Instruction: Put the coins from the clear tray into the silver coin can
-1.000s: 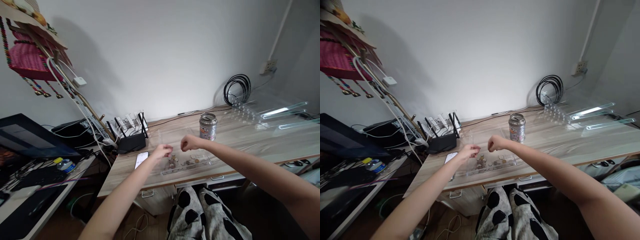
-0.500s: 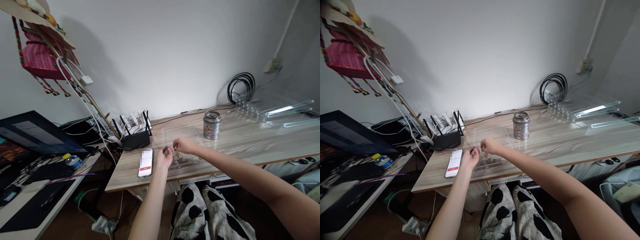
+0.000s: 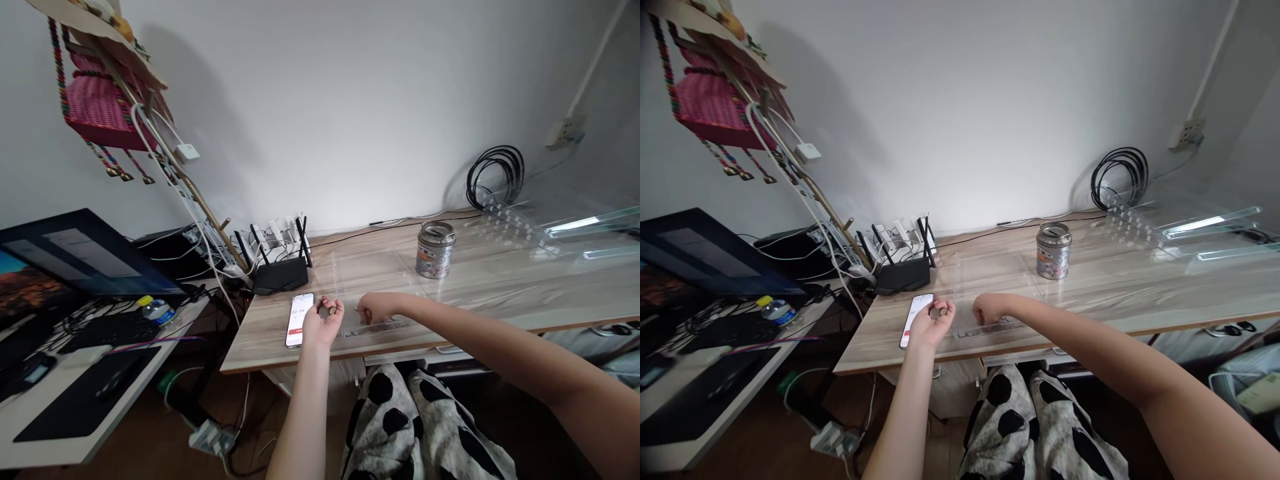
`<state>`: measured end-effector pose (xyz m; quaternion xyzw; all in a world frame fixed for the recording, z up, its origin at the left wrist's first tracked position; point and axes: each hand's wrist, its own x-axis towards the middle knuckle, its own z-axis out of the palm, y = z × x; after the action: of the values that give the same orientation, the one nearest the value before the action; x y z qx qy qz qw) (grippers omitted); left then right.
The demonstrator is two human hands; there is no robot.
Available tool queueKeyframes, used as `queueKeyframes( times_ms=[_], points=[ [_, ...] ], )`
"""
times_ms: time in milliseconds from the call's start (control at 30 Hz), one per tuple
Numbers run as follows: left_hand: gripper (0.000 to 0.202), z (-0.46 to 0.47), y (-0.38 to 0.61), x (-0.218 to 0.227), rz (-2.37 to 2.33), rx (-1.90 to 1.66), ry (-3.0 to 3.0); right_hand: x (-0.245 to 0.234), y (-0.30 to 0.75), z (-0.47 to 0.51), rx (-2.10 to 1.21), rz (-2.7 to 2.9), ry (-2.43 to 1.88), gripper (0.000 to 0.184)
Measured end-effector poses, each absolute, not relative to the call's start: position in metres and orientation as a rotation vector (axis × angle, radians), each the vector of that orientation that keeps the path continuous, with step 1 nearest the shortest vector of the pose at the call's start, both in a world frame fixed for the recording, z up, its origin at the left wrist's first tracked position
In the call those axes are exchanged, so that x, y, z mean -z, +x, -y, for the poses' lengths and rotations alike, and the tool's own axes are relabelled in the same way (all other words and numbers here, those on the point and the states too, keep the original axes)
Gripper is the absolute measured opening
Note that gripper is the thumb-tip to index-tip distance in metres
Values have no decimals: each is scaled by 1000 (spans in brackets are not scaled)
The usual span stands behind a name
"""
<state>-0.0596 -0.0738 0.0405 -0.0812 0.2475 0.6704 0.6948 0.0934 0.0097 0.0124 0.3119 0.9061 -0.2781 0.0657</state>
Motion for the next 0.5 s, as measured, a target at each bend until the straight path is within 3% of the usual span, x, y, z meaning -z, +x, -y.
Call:
queueKeyframes(
  times_ms=[200, 267, 333, 433, 500],
  points=[
    [19, 68, -36, -30, -548, -1514, -301, -52, 101, -20, 1437, -3003, 1274, 21],
    [21, 62, -26, -27, -532, -1488, -256, -65, 98, -19, 1478, -3049, 1232, 25],
    [20, 57, -19, -24, -517, -1471, -229, -70, 97, -19, 1274, -3131, 1329, 26],
    [19, 56, -18, -22, -512, -1440, -249, -56, 105, -19, 694, -3049, 1594, 22],
    [21, 59, -22, -22, -485, -1402, -234, -37, 114, -18, 526, -2874, 1608, 19]
  ],
)
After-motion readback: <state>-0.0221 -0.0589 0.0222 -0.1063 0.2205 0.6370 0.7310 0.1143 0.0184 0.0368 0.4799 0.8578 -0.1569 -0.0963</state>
